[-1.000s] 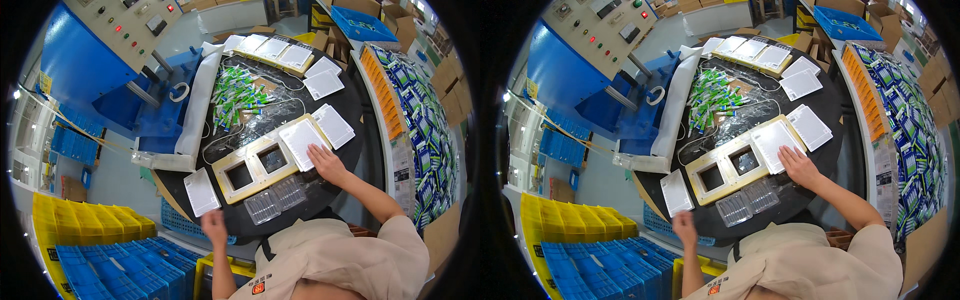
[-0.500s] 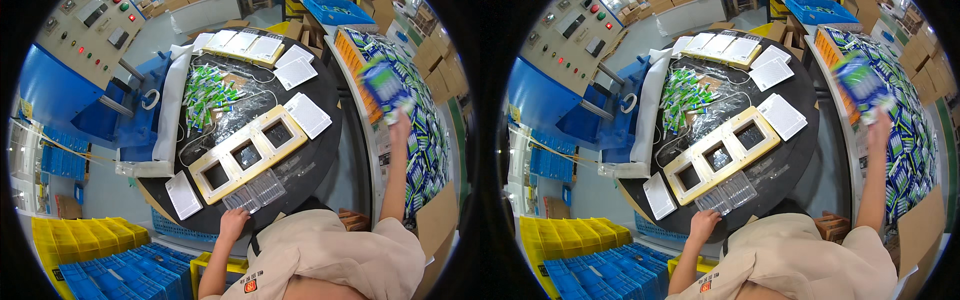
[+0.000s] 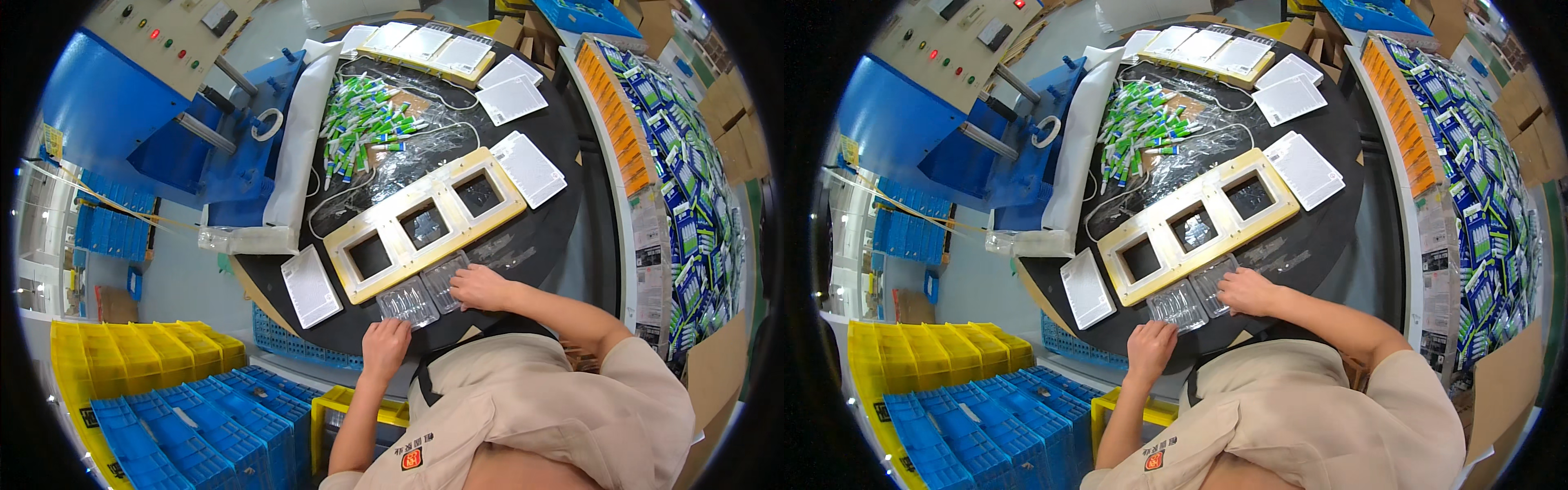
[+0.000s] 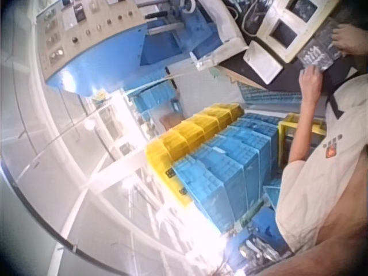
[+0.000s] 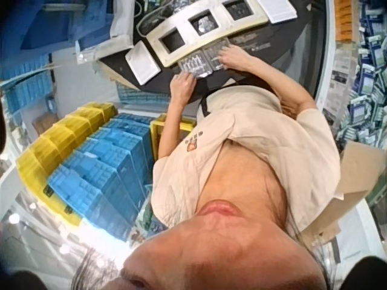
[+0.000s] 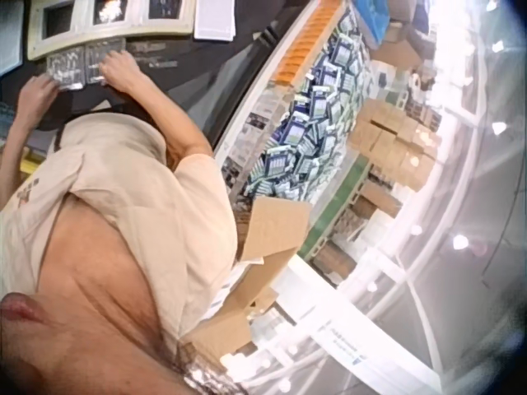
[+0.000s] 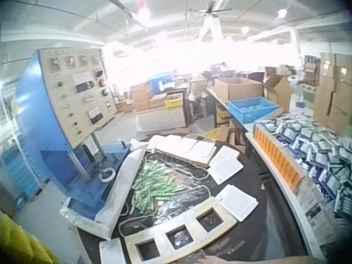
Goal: The person places green cylindrical batteries into a yellow tray with multiple slots, then covers the tray with white paper sheets. The person repeats this process multiple times, handling batteries and paper sheets by hand.
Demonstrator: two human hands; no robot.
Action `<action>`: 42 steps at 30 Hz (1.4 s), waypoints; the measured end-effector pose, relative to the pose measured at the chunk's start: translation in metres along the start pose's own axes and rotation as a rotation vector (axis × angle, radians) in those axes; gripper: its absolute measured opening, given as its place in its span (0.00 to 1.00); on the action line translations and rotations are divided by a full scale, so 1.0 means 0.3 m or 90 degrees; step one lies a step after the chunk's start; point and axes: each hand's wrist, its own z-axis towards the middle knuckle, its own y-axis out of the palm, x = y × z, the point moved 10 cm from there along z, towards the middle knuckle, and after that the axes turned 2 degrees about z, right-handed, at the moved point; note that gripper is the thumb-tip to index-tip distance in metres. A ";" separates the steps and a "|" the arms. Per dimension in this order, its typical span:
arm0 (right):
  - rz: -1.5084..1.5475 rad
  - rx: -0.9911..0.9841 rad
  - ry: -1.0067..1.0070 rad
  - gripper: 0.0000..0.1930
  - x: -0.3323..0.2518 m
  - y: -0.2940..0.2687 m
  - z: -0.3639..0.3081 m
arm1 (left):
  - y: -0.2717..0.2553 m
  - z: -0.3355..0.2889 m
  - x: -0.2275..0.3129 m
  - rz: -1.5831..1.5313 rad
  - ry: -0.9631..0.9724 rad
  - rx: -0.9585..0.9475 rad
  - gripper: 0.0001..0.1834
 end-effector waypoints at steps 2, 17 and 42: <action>0.051 -0.081 -0.041 0.15 0.023 0.032 0.009 | -0.096 0.009 -0.022 -0.064 -0.031 0.118 0.06; -0.053 0.224 0.027 0.05 -0.073 -0.088 -0.085 | 0.078 0.186 -0.332 0.016 0.002 0.057 0.09; 0.416 0.233 0.245 0.15 0.433 -0.163 0.232 | 0.079 0.219 0.026 -0.185 -0.140 0.254 0.11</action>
